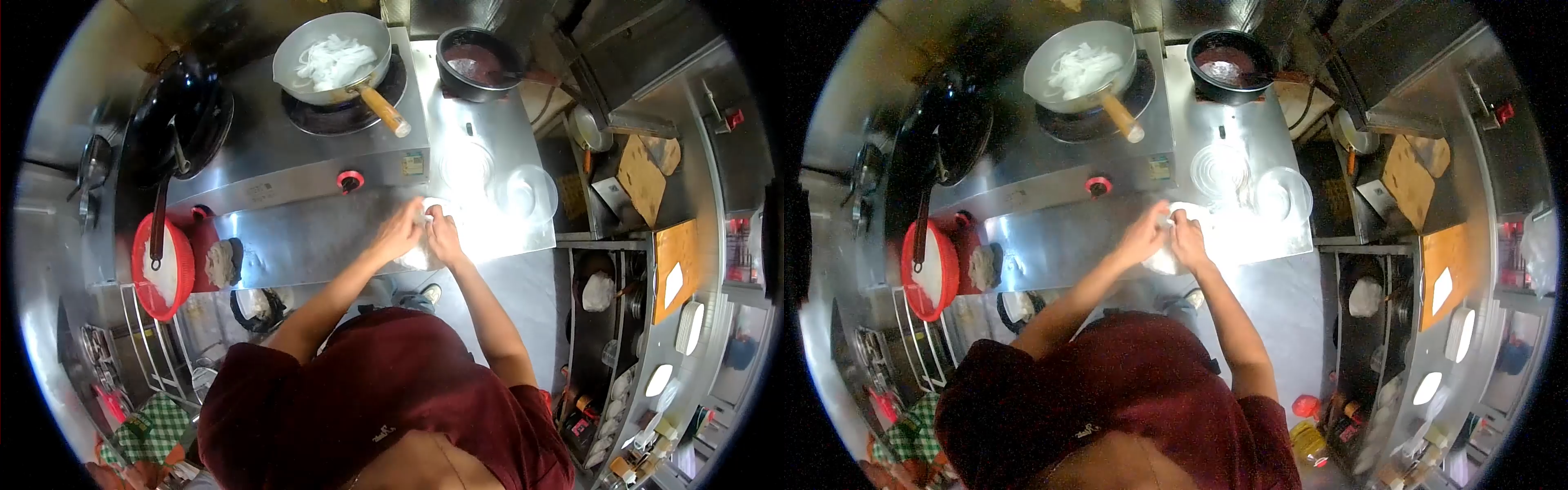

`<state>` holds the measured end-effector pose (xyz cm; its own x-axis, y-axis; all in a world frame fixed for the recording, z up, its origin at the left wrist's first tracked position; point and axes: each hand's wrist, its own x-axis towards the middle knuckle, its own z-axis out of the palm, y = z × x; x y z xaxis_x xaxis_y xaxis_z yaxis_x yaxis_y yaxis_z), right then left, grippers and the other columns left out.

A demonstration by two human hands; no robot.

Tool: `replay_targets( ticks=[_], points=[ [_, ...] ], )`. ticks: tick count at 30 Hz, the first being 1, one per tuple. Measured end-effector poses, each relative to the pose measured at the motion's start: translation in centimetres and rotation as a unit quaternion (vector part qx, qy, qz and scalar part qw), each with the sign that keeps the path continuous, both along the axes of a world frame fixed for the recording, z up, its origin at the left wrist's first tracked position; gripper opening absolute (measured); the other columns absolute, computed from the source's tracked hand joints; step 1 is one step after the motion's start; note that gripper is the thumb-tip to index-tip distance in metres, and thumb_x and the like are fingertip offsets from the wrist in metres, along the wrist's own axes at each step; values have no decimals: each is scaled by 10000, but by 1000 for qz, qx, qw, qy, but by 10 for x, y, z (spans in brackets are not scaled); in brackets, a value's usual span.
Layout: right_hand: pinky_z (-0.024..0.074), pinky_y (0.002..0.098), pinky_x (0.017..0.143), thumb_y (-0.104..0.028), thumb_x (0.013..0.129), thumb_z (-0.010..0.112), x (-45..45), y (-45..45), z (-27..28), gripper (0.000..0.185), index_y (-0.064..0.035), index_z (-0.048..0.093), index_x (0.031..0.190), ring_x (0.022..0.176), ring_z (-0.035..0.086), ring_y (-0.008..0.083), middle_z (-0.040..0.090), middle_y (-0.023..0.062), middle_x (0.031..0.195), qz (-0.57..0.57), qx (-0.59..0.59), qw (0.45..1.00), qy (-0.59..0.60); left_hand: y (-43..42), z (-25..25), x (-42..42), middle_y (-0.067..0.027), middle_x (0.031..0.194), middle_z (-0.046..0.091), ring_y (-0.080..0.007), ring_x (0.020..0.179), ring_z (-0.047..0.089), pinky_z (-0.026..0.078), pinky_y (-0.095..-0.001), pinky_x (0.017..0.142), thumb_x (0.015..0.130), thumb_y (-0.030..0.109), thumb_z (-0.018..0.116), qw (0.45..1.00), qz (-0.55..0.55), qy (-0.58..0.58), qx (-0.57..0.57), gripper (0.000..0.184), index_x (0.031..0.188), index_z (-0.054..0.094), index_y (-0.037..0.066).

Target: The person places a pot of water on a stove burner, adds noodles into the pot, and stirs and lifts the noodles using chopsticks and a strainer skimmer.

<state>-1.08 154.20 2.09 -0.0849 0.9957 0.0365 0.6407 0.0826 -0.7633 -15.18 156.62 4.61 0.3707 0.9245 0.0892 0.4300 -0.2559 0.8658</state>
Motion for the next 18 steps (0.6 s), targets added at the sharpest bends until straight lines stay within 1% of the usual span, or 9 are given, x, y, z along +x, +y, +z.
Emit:
replay_targets(
  ticks=[2,3,6,7,10,11,14,17,18],
  points=[
    [350,440,763,-117,805,428,3,2,-8,182,-40,425,970,796,531,354,565,192,826,-23,-31,999,31,2,-17,5,-198,962,534,-316,846,546,446,-385,738,795,55,461,996,-71,40,26,286,1078,468,11],
    [349,443,763,-128,810,427,6,5,-12,183,-38,429,969,803,526,355,561,191,831,-35,-45,997,47,9,-18,4,-194,920,550,-333,838,546,440,-405,727,811,104,463,991,-107,74,36,188,956,535,8],
    [355,439,753,-151,815,432,24,5,-24,176,-29,455,940,811,512,370,554,195,827,27,-59,997,48,9,-11,-5,-152,857,567,-328,812,551,441,-395,704,813,139,477,990,-86,111,-11,148,828,576,30],
    [373,397,757,-172,827,433,25,6,-26,190,-15,511,902,779,519,328,556,160,811,9,-108,988,111,5,7,-10,-107,836,578,-307,793,562,443,-378,691,813,152,476,993,-61,104,-17,142,795,590,69],
    [385,340,767,-164,827,460,32,1,-1,191,-10,564,870,780,517,258,557,110,794,49,-199,957,203,-23,14,-24,-90,824,574,-290,784,565,448,-380,667,822,176,455,985,-135,98,-32,156,796,582,88],
    [390,303,768,-102,804,500,33,-1,3,137,-19,601,841,798,500,206,551,63,781,57,-243,923,293,-35,7,-26,-84,820,574,-281,771,565,447,-373,654,817,184,461,984,-150,84,-51,154,781,579,91],
    [419,275,727,-18,757,542,34,-11,-14,114,-39,595,855,795,512,165,567,60,833,54,-178,960,210,-51,-26,-29,-95,826,584,-292,794,567,443,-395,676,813,233,453,970,-167,163,-67,199,792,590,90],
    [423,286,725,3,731,573,34,-12,-6,111,-54,595,824,782,519,192,562,65,815,91,-86,987,103,-35,-30,-33,-109,860,595,-305,817,567,439,-417,697,813,268,442,972,-96,182,-117,233,812,609,105],
    [422,307,733,-2,729,570,32,-13,-3,105,-56,585,817,784,521,229,564,86,815,85,-80,988,104,-28,-29,-37,-117,877,594,-311,829,564,439,-417,711,806,257,446,968,-109,192,-121,224,844,610,110]
  ],
)
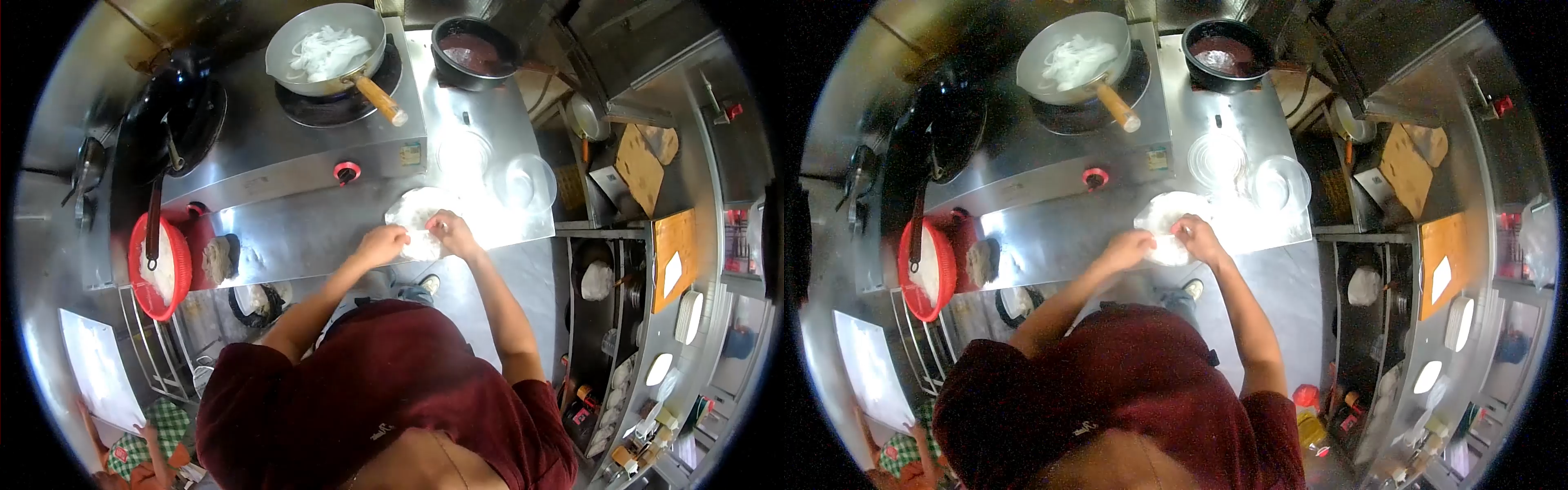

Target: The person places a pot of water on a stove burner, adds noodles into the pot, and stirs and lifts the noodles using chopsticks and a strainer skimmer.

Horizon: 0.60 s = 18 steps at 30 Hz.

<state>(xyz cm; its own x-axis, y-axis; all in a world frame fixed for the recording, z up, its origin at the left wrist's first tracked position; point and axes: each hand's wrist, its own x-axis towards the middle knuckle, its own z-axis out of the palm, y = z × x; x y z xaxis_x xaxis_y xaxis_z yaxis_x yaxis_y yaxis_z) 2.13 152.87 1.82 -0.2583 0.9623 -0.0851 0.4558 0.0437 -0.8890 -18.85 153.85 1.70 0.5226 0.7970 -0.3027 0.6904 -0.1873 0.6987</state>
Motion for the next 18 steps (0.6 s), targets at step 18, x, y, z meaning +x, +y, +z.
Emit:
replay_targets(
  ticks=[18],
  points=[
    [435,379,664,-96,680,561,-13,-6,-17,125,-39,499,773,736,533,276,516,106,748,-180,293,919,-192,87,-24,45,-37,859,596,-90,761,548,457,-221,695,861,98,509,902,-65,-224,-363,239,1046,566,-43]
  ],
)
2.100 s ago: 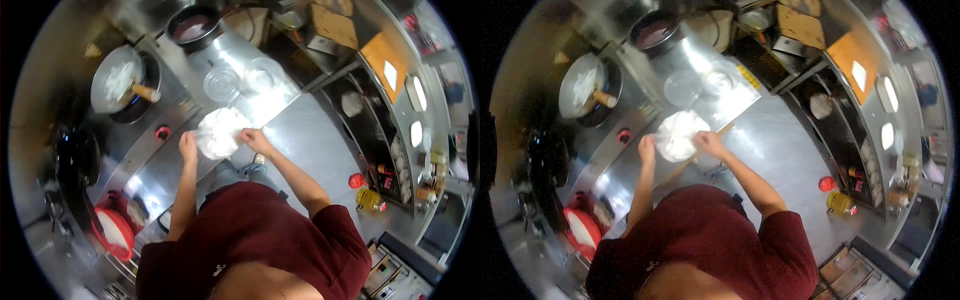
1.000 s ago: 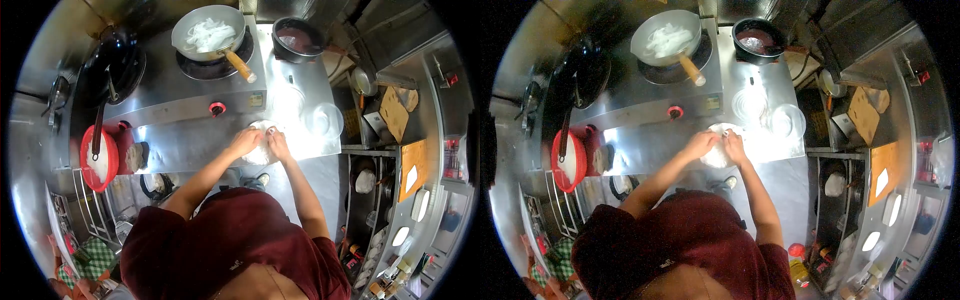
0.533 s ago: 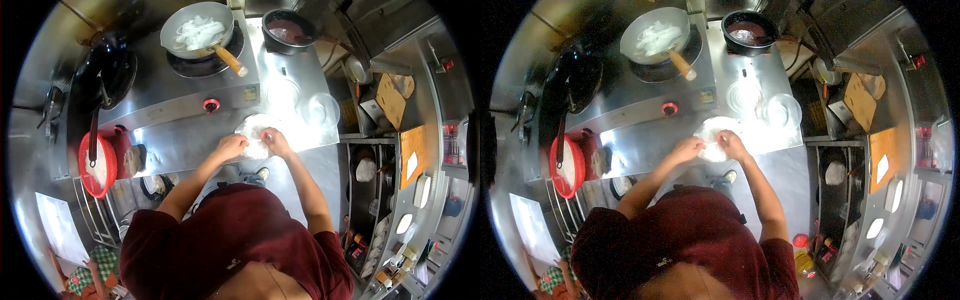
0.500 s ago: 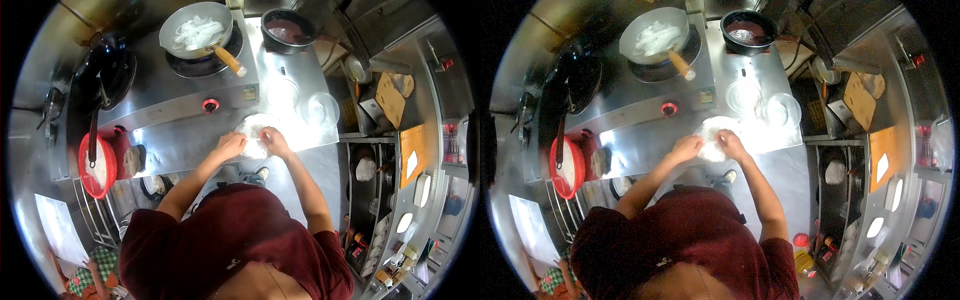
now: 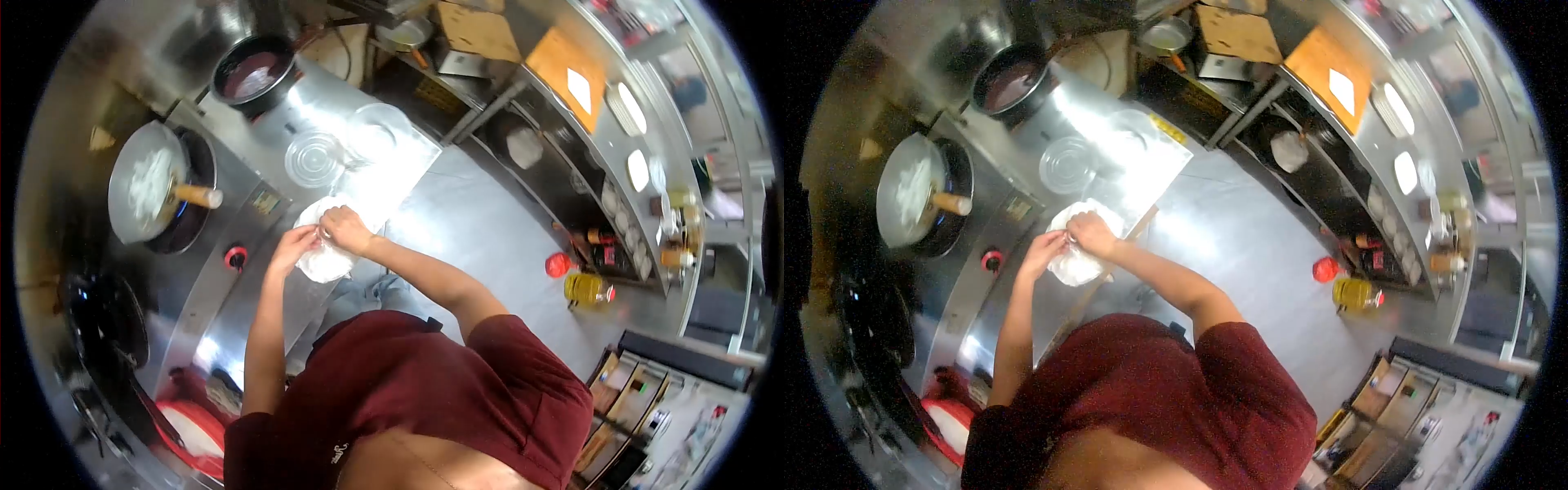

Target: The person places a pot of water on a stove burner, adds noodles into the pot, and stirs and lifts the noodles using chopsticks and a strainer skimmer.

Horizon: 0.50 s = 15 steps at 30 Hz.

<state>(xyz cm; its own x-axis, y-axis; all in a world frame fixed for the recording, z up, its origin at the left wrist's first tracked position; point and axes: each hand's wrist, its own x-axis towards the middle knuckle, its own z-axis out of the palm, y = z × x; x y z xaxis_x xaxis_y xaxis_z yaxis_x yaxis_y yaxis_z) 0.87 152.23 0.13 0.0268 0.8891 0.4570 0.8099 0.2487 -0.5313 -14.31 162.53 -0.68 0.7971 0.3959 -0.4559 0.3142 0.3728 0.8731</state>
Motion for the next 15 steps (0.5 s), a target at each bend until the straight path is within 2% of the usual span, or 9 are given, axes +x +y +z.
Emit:
replay_targets(
  ticks=[2,3,6,8,10,11,14,15],
  points=[
    [437,383,665,-112,683,574,2,-3,-4,109,-44,515,745,738,549,281,537,101,732,-1,-54,998,32,4,-2,-4,-40,853,597,-92,742,557,464,-218,680,859,117,526,999,-26,20,17,247,1041,567,-45],
    [439,390,662,-124,684,582,2,-4,0,100,-51,533,732,740,557,288,553,98,726,-3,-86,995,54,3,-1,-3,-44,825,604,-96,705,565,467,-214,648,838,117,554,999,-16,29,16,230,987,586,-56],
    [441,391,668,-114,677,578,2,-1,-3,98,-56,546,749,744,556,289,558,100,739,46,-89,995,22,12,5,2,-43,779,615,-98,684,577,469,-212,625,802,90,571,989,-103,60,82,188,902,612,-63],
    [441,395,690,-101,674,570,1,-2,-2,102,-65,561,768,758,558,290,569,102,762,58,-100,993,-27,10,8,4,-82,707,631,-128,619,590,468,-237,583,749,82,581,966,-74,86,232,156,833,636,-37],
    [439,396,701,-97,680,565,3,-15,2,97,-62,561,771,770,557,294,580,101,787,37,-131,989,-52,4,4,-5,-109,681,631,-147,580,591,465,-254,559,727,93,589,911,-29,92,401,153,816,646,-17],
    [442,391,711,-137,736,568,9,-30,6,125,-41,572,816,788,558,318,589,120,838,25,-266,964,-6,3,1,-10,-121,756,627,-191,670,603,457,-287,637,737,132,600,922,-33,129,364,184,854,613,-10],
    [456,360,678,-220,790,579,32,-79,-5,220,-29,582,899,759,569,285,587,129,855,-54,-169,973,145,-30,21,0,-111,872,602,-241,829,575,439,-338,746,725,190,633,861,7,101,498,277,957,587,47],
    [461,340,661,-253,795,588,51,-97,4,258,-32,585,928,751,570,250,586,125,862,-117,-197,952,204,-49,44,8,-106,934,571,-289,917,522,400,-377,810,739,237,626,830,-2,168,532,324,996,546,55]
  ],
)
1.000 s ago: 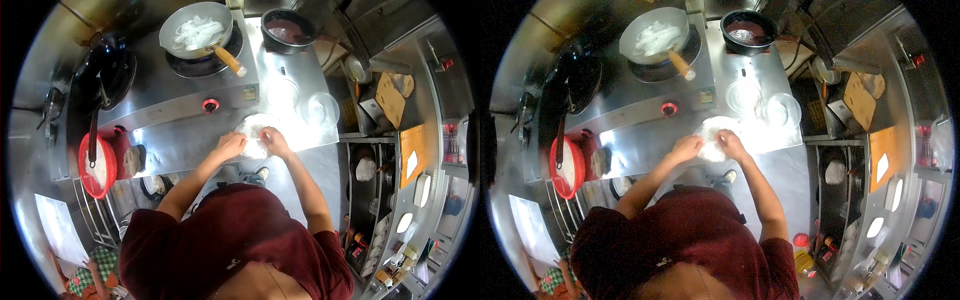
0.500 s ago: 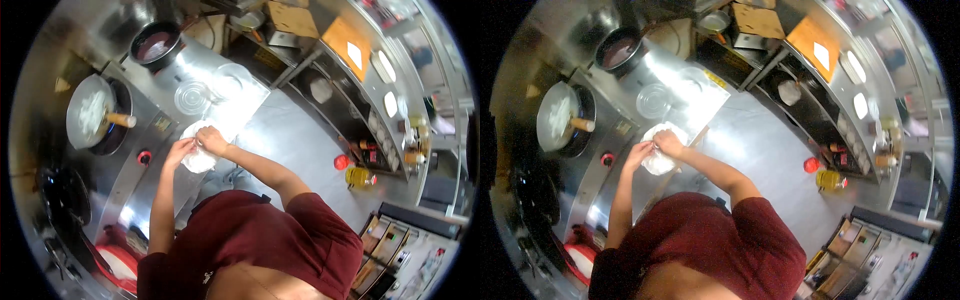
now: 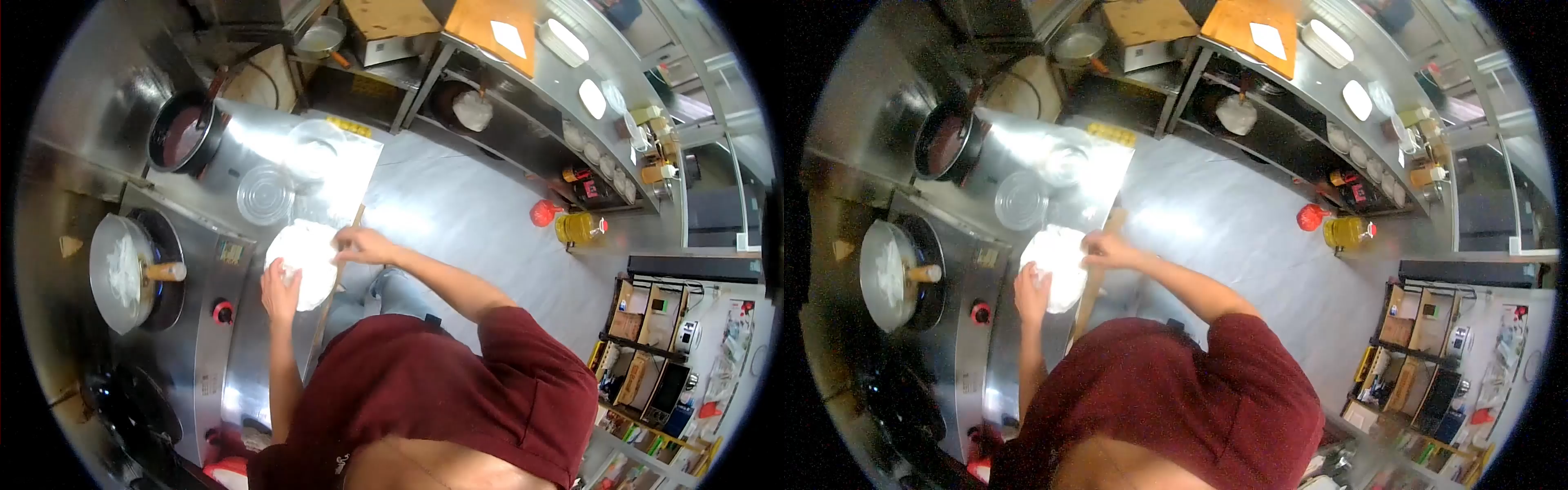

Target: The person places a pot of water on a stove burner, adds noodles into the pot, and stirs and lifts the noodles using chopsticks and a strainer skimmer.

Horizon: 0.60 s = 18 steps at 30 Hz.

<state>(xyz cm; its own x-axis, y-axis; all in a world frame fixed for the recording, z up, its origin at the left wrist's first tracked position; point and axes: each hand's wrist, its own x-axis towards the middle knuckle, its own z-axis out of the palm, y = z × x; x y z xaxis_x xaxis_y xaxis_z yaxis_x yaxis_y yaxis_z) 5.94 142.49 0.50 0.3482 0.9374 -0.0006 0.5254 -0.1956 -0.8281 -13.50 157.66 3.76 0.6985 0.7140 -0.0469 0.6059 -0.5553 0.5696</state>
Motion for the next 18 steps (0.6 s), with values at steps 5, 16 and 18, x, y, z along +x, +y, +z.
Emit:
replay_targets(
  ticks=[5,16,18],
  points=[
    [448,258,566,-180,828,546,168,-112,-36,167,-27,590,880,664,538,117,587,42,733,-375,9,908,185,-4,-34,-1,-134,845,567,-333,851,528,409,-407,749,751,234,598,994,-66,52,75,285,941,559,26],
    [461,346,620,-258,716,648,554,-212,-113,230,-36,619,767,662,596,256,616,126,678,-567,-132,812,-52,-51,-31,12,-40,790,512,-152,686,448,381,-283,644,848,217,467,953,302,-19,-26,262,875,539,-33],
    [458,381,728,-303,723,639,607,-190,-131,270,-47,625,807,833,594,320,632,154,832,-579,-162,798,-37,-59,-39,18,-3,771,471,-140,688,420,369,-277,653,859,247,458,923,374,-74,-46,284,829,516,-29]
  ],
)
